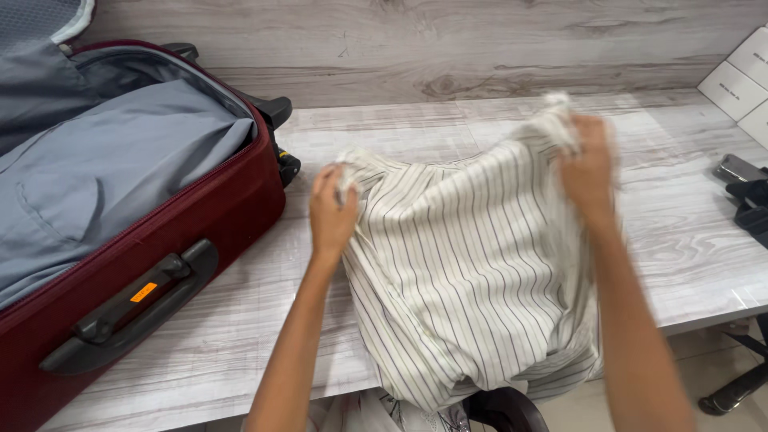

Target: The person folds a black shirt and a striped shirt on a table, then places them into a maroon suitcase. The person also removes a grey shirt and a pair of jeans from the suitcase, folds them on the table, and places them back into the suitcase.

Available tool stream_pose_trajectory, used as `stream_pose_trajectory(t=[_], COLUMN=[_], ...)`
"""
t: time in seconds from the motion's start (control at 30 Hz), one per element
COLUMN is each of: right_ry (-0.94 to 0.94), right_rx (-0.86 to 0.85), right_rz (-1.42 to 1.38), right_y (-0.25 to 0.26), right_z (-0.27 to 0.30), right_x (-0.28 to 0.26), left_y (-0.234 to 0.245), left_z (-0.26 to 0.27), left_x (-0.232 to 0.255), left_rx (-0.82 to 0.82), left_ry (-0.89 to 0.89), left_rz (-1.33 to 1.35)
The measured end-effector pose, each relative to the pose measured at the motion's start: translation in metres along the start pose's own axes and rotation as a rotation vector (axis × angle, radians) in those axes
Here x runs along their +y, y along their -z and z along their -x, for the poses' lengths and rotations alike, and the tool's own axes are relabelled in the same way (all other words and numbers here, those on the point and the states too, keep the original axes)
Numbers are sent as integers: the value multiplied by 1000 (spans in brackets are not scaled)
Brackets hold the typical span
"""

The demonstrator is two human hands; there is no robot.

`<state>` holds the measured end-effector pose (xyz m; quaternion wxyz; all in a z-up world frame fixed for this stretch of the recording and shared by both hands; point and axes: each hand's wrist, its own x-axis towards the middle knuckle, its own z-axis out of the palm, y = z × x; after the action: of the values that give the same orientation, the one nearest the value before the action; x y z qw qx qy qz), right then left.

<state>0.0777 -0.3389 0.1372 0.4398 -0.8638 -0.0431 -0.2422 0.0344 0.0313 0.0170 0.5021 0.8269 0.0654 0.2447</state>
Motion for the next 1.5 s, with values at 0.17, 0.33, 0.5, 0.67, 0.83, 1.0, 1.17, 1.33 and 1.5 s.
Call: stream_pose_trajectory(t=[0.17, 0.33, 0.5, 0.67, 0.83, 1.0, 1.17, 1.33, 1.5], right_ry=[439, 427, 329, 55, -202, 465, -468, -505, -364], right_rx=[-457, -486, -462, -615, -613, 136, -351, -494, -192], right_rz=[379, 94, 73, 410, 346, 907, 214, -112, -313], right_y=[-122, -132, -101, -55, -58, -104, -101, -95, -57], right_z=[145, 214, 203, 184, 152, 115, 88, 94, 83], right_x=[-78, -96, -98, -94, -66, -10, 24, 6, -32], left_y=[-32, -27, -23, -1, 3, -14, -7, -44, -53], left_z=[24, 48, 51, 39, 50, 62, 42, 26, 10], left_x=[29, 12, 3, 7, 20, 12, -27, -21, 29], left_rx=[-203, -249, -71, 82, -99, -555, -200, -569, -454], left_ry=[267, 263, 45, -191, -319, 122, 60, 262, 291], left_rz=[205, 223, 304, -8, -194, 78, -433, 169, 613])
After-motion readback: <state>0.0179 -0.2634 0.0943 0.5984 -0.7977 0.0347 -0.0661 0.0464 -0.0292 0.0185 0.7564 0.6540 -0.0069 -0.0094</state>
